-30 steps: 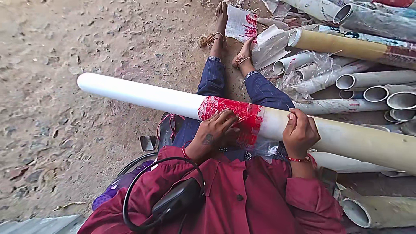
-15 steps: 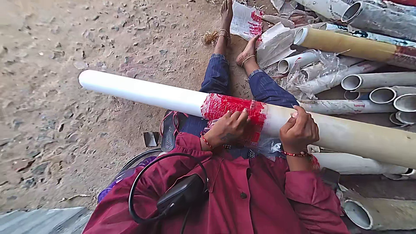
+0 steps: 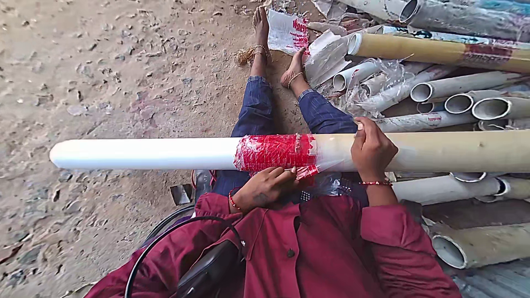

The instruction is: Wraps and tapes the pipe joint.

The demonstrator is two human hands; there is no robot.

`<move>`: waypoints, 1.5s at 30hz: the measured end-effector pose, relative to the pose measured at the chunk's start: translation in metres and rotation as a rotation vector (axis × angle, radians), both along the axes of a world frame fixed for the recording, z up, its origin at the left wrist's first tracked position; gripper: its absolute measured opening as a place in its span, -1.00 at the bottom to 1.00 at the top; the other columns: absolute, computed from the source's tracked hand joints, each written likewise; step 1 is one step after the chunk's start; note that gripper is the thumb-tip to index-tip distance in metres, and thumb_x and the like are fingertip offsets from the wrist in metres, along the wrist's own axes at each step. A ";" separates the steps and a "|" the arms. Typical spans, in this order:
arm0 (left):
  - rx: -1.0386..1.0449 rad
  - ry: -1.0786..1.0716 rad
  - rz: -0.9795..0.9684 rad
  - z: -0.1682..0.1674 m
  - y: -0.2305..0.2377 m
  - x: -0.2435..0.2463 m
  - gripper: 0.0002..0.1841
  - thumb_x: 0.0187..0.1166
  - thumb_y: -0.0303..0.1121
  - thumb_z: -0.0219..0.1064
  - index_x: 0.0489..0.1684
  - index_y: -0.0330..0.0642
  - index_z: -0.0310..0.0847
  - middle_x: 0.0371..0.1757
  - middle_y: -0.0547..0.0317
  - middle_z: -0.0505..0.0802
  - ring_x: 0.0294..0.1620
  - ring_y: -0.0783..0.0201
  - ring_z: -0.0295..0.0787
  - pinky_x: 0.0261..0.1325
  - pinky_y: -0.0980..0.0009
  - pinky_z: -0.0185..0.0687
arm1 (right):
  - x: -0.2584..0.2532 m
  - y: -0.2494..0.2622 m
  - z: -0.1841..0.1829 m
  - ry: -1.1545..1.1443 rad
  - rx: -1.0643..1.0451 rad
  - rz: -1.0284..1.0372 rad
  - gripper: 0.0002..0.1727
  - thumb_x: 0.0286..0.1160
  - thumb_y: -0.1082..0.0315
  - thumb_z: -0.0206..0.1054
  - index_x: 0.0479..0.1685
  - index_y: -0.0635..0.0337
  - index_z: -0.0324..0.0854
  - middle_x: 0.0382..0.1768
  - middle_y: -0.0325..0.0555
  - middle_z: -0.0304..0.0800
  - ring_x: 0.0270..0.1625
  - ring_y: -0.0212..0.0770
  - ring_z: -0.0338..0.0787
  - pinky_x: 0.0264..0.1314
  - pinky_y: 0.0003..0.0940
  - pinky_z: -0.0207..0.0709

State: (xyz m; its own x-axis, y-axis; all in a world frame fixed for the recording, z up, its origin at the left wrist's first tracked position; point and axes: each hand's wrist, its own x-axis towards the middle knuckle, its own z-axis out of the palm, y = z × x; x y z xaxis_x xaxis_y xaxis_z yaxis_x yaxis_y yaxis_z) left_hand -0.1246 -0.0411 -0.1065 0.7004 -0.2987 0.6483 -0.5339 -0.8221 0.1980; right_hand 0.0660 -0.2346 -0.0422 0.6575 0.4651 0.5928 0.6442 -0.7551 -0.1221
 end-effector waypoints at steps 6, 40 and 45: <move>-0.233 -0.031 0.128 0.018 0.019 0.035 -0.70 0.62 -0.14 0.33 -0.06 -0.17 0.85 -0.29 0.00 0.87 -0.21 0.11 0.80 -0.13 0.37 0.65 | 0.034 0.001 0.026 0.267 -0.200 -0.138 -0.70 0.75 0.45 0.08 0.11 0.32 0.74 -0.27 0.36 0.85 -0.23 0.44 0.85 -0.25 0.36 0.51; -0.730 0.442 0.115 0.037 -0.020 0.119 -0.70 0.69 -0.22 0.34 -0.05 -0.36 0.75 0.17 0.05 0.89 0.04 0.58 0.84 0.22 0.57 0.69 | 0.005 0.026 0.003 0.269 0.661 0.053 -0.73 0.72 0.49 0.19 0.22 0.46 0.65 -0.55 -0.07 0.68 -0.55 -0.23 0.66 -0.46 -0.32 0.59; -0.452 0.451 0.241 0.045 -0.033 0.116 -0.53 0.68 -0.03 0.30 0.29 -0.24 0.70 0.18 -0.15 0.88 0.10 -0.17 0.85 0.09 -0.30 0.57 | -0.037 0.006 0.017 0.443 0.424 0.051 -0.71 0.66 0.57 0.21 0.29 0.42 0.57 -0.38 0.03 0.73 -0.39 -0.11 0.72 -0.28 -0.27 0.65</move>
State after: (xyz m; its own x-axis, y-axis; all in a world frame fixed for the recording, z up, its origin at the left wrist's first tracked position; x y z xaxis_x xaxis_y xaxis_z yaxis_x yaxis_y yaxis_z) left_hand -0.0085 -0.0740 -0.0619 0.9443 0.1310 0.3019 -0.1310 -0.6921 0.7098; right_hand 0.0288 -0.2283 -0.0253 0.8667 0.2863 0.4084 0.4976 -0.5516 -0.6694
